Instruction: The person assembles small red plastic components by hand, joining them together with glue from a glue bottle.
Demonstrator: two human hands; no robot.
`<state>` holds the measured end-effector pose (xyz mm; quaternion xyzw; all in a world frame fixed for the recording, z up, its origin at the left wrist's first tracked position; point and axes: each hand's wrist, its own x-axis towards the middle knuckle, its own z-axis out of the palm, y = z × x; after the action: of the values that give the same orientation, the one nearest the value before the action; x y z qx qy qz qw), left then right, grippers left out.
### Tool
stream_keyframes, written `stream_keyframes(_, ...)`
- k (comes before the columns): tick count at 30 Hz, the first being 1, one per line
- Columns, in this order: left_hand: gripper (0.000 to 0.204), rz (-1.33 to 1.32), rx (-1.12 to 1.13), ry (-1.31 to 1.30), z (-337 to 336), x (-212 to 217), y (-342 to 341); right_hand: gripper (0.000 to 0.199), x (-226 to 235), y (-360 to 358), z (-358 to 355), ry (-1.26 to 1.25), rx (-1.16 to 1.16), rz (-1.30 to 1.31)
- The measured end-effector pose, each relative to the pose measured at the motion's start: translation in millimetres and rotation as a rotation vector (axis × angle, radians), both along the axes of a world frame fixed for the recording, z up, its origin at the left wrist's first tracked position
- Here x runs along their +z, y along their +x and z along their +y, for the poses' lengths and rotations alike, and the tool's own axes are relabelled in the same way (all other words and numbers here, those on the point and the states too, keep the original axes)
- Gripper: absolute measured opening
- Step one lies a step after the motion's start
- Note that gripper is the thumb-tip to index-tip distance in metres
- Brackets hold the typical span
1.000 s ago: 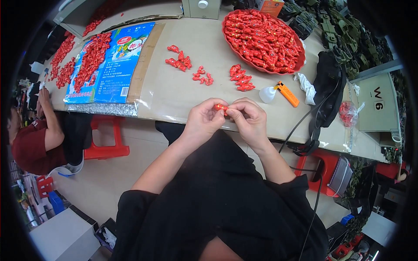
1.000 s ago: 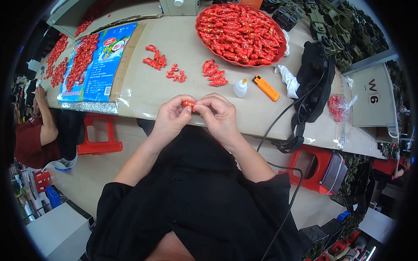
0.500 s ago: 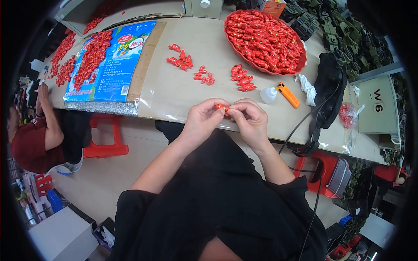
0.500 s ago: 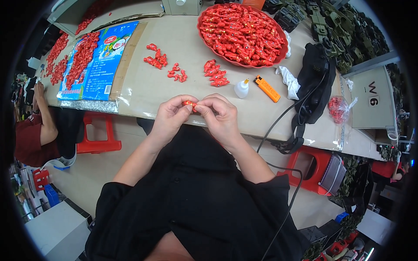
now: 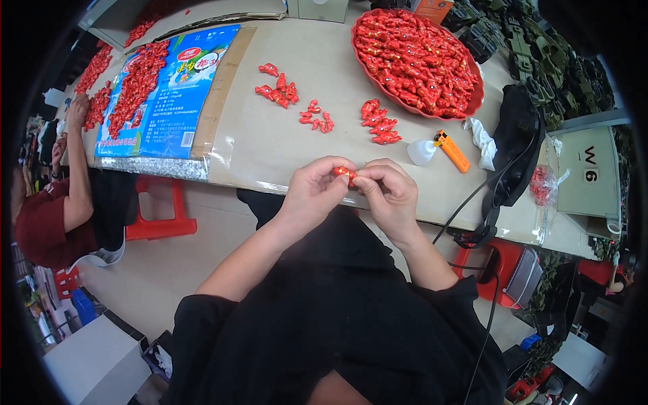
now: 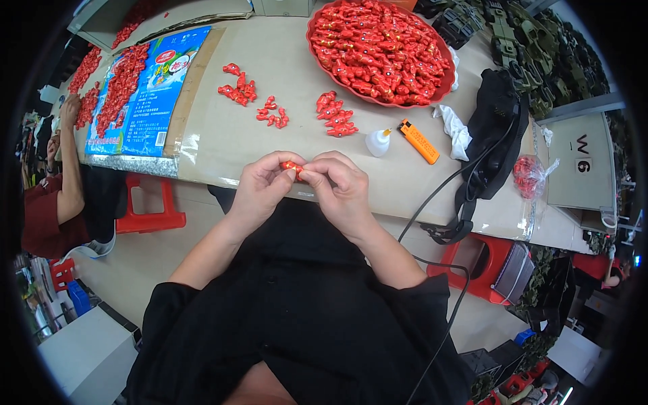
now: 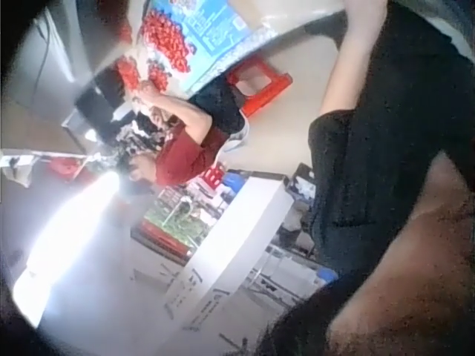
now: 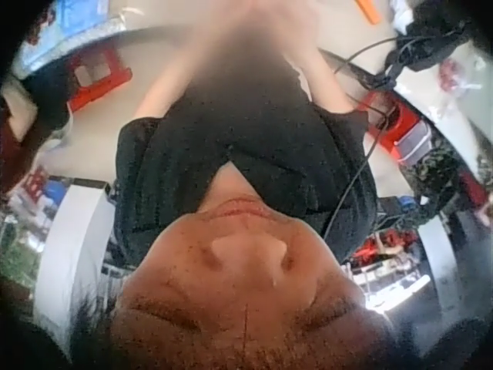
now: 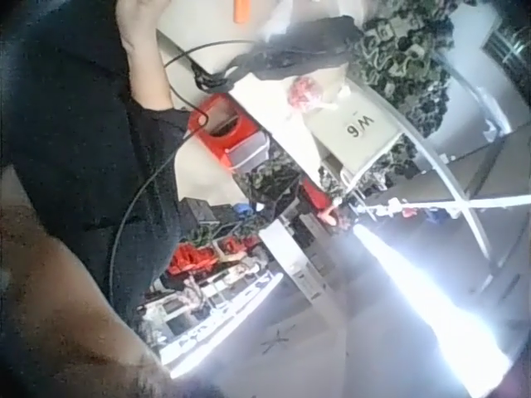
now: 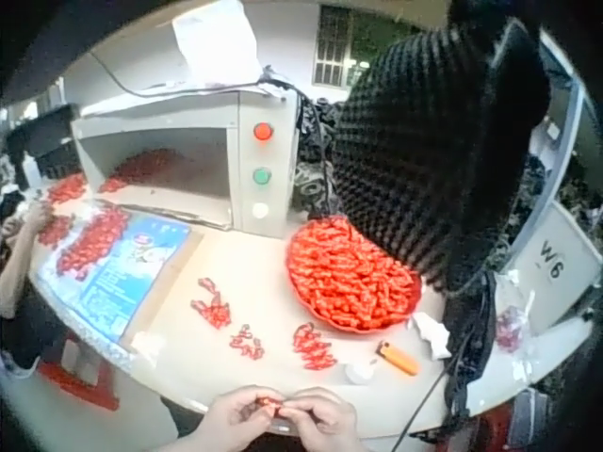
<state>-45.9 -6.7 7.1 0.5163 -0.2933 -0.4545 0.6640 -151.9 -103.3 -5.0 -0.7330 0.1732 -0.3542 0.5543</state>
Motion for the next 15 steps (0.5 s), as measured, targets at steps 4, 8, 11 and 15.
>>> stream_keyframes(4,0.015,0.000,-0.005,-0.008,0.0,0.7,-0.3,0.002,-0.2,-0.5,-1.4,-0.045,-0.004,0.010)
stream_keyframes(8,0.016,0.024,-0.015,-0.015,-0.2,2.7,0.4,0.002,0.6,-1.3,-1.1,0.051,0.004,0.018)
stream_keyframes(11,0.017,0.026,-0.016,-0.031,0.3,-0.4,0.2,0.002,2.5,-0.8,-0.3,0.053,0.010,0.016)
stream_keyframes(15,0.018,0.019,-0.020,-0.024,0.4,-4.9,1.0,0.002,1.1,-0.9,-0.7,0.044,0.007,0.008)
